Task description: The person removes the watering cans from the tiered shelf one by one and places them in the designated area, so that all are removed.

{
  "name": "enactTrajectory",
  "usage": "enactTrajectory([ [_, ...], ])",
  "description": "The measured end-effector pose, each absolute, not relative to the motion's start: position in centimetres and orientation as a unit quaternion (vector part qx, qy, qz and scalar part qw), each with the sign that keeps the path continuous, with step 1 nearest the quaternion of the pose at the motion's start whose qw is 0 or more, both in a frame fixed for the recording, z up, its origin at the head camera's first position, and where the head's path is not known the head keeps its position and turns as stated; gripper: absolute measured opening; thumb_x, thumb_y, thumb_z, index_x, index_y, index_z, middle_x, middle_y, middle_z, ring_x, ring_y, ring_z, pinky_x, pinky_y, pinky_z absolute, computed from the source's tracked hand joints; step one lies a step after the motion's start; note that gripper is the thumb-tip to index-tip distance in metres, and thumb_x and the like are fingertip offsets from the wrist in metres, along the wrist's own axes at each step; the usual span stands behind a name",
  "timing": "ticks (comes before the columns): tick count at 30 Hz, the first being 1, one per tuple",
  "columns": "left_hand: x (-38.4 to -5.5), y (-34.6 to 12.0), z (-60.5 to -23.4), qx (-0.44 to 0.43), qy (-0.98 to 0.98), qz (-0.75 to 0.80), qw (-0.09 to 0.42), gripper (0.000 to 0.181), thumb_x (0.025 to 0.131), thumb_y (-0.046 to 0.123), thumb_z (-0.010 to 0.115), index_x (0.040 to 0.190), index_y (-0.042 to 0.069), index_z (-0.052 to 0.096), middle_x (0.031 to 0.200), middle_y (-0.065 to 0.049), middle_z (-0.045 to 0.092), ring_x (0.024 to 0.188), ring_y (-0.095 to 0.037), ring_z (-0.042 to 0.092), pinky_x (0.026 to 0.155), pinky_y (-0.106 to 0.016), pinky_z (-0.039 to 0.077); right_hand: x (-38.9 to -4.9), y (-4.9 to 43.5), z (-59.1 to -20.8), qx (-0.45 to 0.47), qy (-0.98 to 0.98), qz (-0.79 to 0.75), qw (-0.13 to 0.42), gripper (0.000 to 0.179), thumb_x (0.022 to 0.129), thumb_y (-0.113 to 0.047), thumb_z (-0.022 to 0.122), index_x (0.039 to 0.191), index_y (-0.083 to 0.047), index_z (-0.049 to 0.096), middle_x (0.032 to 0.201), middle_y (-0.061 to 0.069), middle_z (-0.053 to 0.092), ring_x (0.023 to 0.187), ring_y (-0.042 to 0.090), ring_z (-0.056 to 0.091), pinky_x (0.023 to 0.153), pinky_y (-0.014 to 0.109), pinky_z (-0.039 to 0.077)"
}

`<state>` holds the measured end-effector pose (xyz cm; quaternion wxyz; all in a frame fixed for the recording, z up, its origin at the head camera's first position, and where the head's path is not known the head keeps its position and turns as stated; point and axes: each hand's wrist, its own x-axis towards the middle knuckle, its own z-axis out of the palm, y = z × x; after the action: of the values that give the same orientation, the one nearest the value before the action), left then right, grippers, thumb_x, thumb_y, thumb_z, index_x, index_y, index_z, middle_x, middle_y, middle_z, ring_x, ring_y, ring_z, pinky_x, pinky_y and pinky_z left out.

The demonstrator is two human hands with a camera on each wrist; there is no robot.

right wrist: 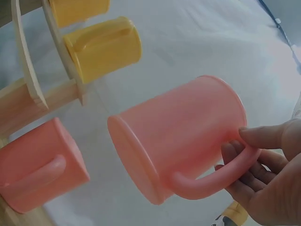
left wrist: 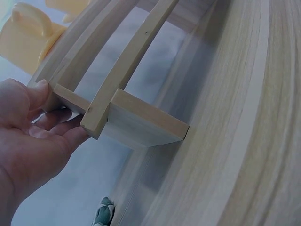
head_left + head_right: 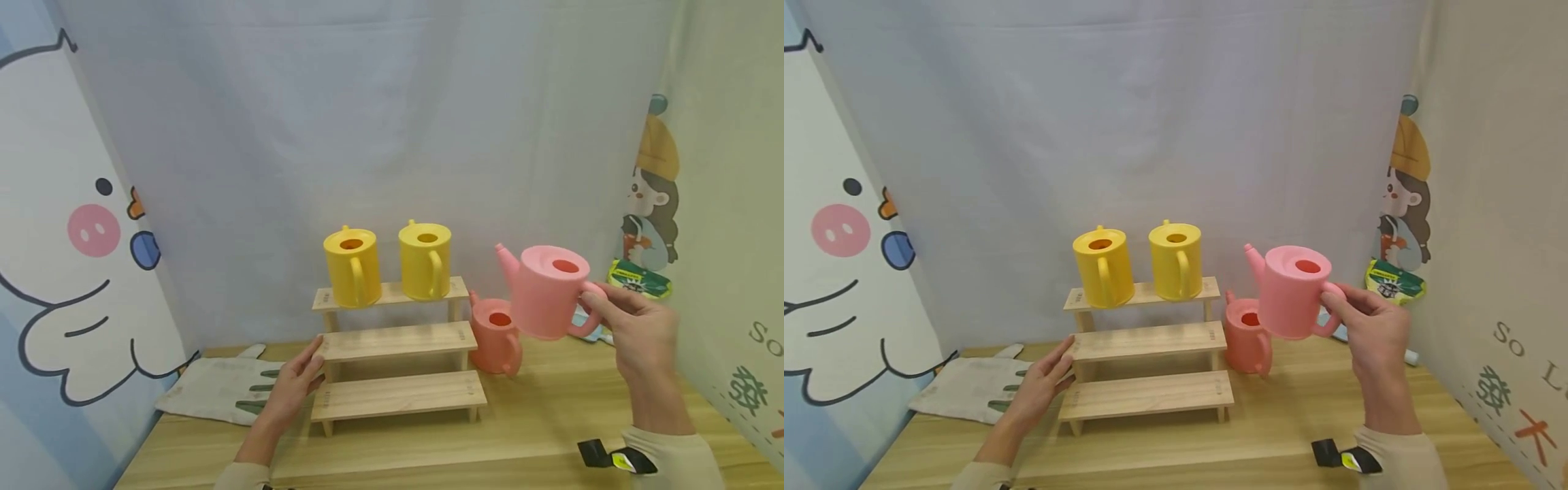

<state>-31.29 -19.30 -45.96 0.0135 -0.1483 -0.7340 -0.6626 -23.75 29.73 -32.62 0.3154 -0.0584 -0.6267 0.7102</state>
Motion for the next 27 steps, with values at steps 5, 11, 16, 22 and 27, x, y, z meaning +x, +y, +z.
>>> enactTrajectory([
  [5, -31.4, -19.3, -46.2, -0.152, -0.731, -0.665, 0.012, 0.058, 0.108, 0.024, 0.048, 0.158, 0.004, 0.027, 0.164, -0.016, 0.016, 0.147, -0.040, 0.019, 0.109, -0.050, 0.038, -24.8, 30.4, -33.5, -0.143, -0.627, 0.692, 0.326, 0.028, 0.075, -0.017, 0.090, 0.098, -0.005, 0.080, 0.075, -0.005, 0.071, 0.075, 0.012, 0.060, 0.060, 0.011, 0.050],
  [11, -31.3, -19.2, -46.0, -0.153, -0.728, -0.668, 0.013, 0.056, 0.108, 0.022, 0.047, 0.158, 0.005, 0.028, 0.164, -0.015, 0.017, 0.147, -0.038, 0.020, 0.110, -0.050, 0.038, -26.0, 30.7, -34.9, -0.201, -0.654, 0.639, 0.351, 0.041, 0.080, -0.025, 0.087, 0.110, -0.001, 0.077, 0.077, -0.012, 0.067, 0.080, 0.011, 0.057, 0.057, 0.011, 0.047],
  [16, -31.4, -19.3, -46.0, -0.151, -0.731, -0.665, 0.014, 0.057, 0.109, 0.023, 0.047, 0.158, 0.005, 0.027, 0.164, -0.014, 0.016, 0.147, -0.039, 0.021, 0.110, -0.050, 0.038, -27.1, 30.9, -36.5, -0.223, -0.679, 0.609, 0.344, 0.053, 0.085, -0.033, 0.081, 0.124, 0.002, 0.070, 0.082, -0.015, 0.062, 0.080, 0.008, 0.056, 0.058, 0.010, 0.050],
  [22, -31.4, -19.5, -46.2, -0.149, -0.735, -0.661, 0.013, 0.058, 0.108, 0.026, 0.048, 0.159, 0.006, 0.026, 0.164, -0.013, 0.016, 0.147, -0.038, 0.021, 0.109, -0.050, 0.038, -28.2, 31.1, -38.3, -0.229, -0.674, 0.612, 0.346, 0.052, 0.085, -0.030, 0.081, 0.123, 0.004, 0.069, 0.079, -0.015, 0.061, 0.075, 0.005, 0.057, 0.055, 0.010, 0.052],
  [27, -31.3, -19.4, -46.1, -0.148, -0.734, -0.662, 0.011, 0.059, 0.108, 0.026, 0.048, 0.159, 0.006, 0.026, 0.165, -0.014, 0.016, 0.147, -0.039, 0.020, 0.110, -0.051, 0.038, -28.8, 30.8, -39.6, -0.248, -0.692, 0.598, 0.321, 0.055, 0.086, -0.036, 0.080, 0.125, 0.001, 0.069, 0.088, -0.009, 0.063, 0.079, 0.004, 0.056, 0.056, 0.010, 0.052],
])
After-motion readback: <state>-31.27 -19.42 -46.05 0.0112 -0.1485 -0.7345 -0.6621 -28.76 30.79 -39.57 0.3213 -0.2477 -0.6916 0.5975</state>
